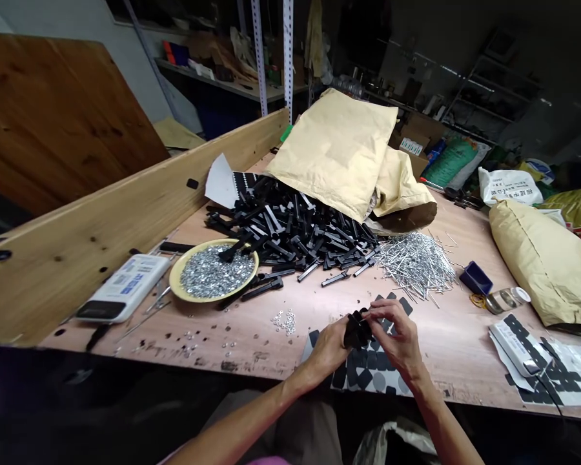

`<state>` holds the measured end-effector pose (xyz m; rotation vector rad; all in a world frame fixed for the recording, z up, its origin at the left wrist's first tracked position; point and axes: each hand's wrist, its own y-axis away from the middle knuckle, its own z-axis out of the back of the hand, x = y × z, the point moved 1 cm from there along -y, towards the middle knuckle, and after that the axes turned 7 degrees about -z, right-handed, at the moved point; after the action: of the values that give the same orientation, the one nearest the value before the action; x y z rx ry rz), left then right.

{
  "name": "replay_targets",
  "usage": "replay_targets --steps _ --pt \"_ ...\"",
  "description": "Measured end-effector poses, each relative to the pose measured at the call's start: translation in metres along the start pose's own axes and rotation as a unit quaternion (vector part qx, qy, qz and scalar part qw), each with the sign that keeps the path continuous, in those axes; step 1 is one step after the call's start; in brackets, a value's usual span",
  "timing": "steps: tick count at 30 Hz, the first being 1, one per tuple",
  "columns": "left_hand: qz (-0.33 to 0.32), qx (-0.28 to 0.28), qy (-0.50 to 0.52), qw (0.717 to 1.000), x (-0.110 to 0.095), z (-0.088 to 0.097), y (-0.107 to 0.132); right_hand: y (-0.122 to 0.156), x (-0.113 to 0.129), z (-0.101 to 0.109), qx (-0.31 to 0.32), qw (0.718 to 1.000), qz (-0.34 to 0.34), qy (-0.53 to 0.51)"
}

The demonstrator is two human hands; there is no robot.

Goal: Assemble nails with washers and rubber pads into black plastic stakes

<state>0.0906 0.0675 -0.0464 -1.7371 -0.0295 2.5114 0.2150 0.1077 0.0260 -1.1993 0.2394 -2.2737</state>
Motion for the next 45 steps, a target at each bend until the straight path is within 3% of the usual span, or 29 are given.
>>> replay_targets --steps 5,8,10,13,15,17,19,22,25,27,30,33,36,42,45 --pt "-0.038 -0.021 -0.015 0.999 0.001 0.000 -0.005 -0.003 -0.019 -0.001 0.013 1.000 -0.009 0.015" --pt "-0.031 -0.024 0.001 0.999 0.004 0.006 -0.009 -0.015 -0.063 0.018 -0.064 0.992 -0.067 0.087" --pt "-0.029 -0.040 0.009 0.999 0.006 0.010 -0.011 -0.025 -0.101 0.033 -0.111 0.965 -0.102 0.217" --pt "-0.021 -0.043 0.023 0.999 0.006 0.015 -0.013 -0.034 -0.148 0.040 0.015 0.892 -0.112 0.437" --pt "-0.015 -0.033 0.055 0.998 0.004 0.015 -0.014 -0.036 -0.165 0.038 0.099 0.843 -0.096 0.520" --pt "0.002 -0.032 0.101 0.994 0.004 0.015 -0.016 -0.039 -0.173 0.034 0.129 0.824 -0.082 0.546" --pt "0.037 -0.033 0.156 0.986 0.005 0.017 -0.018 -0.043 -0.173 0.033 0.128 0.828 -0.076 0.541" --pt "0.124 0.007 0.282 0.951 0.009 0.019 -0.021 -0.050 -0.168 0.035 0.106 0.837 -0.068 0.532" --pt "0.205 0.031 0.375 0.903 0.013 0.022 -0.023 -0.054 -0.150 0.040 0.031 0.890 -0.064 0.450" --pt "0.226 0.032 0.367 0.902 0.013 0.022 -0.024 -0.055 -0.126 0.041 0.018 0.941 -0.051 0.335" --pt "0.217 0.027 0.313 0.924 0.009 0.020 -0.024 -0.054 -0.077 0.036 0.102 0.977 -0.009 0.187" --pt "0.182 0.010 0.248 0.952 0.005 0.018 -0.026 -0.053 -0.030 0.031 0.200 0.968 0.021 0.150" --pt "0.145 0.018 0.176 0.973 0.001 0.017 -0.028 -0.054 -0.001 0.028 0.252 0.952 0.034 0.171" --pt "0.098 0.033 0.106 0.989 -0.009 0.017 -0.026 -0.054 0.021 0.023 0.299 0.909 0.037 0.287" --pt "0.076 0.038 0.136 0.987 -0.011 0.013 -0.023 -0.050 0.027 0.017 0.306 0.905 0.022 0.295"
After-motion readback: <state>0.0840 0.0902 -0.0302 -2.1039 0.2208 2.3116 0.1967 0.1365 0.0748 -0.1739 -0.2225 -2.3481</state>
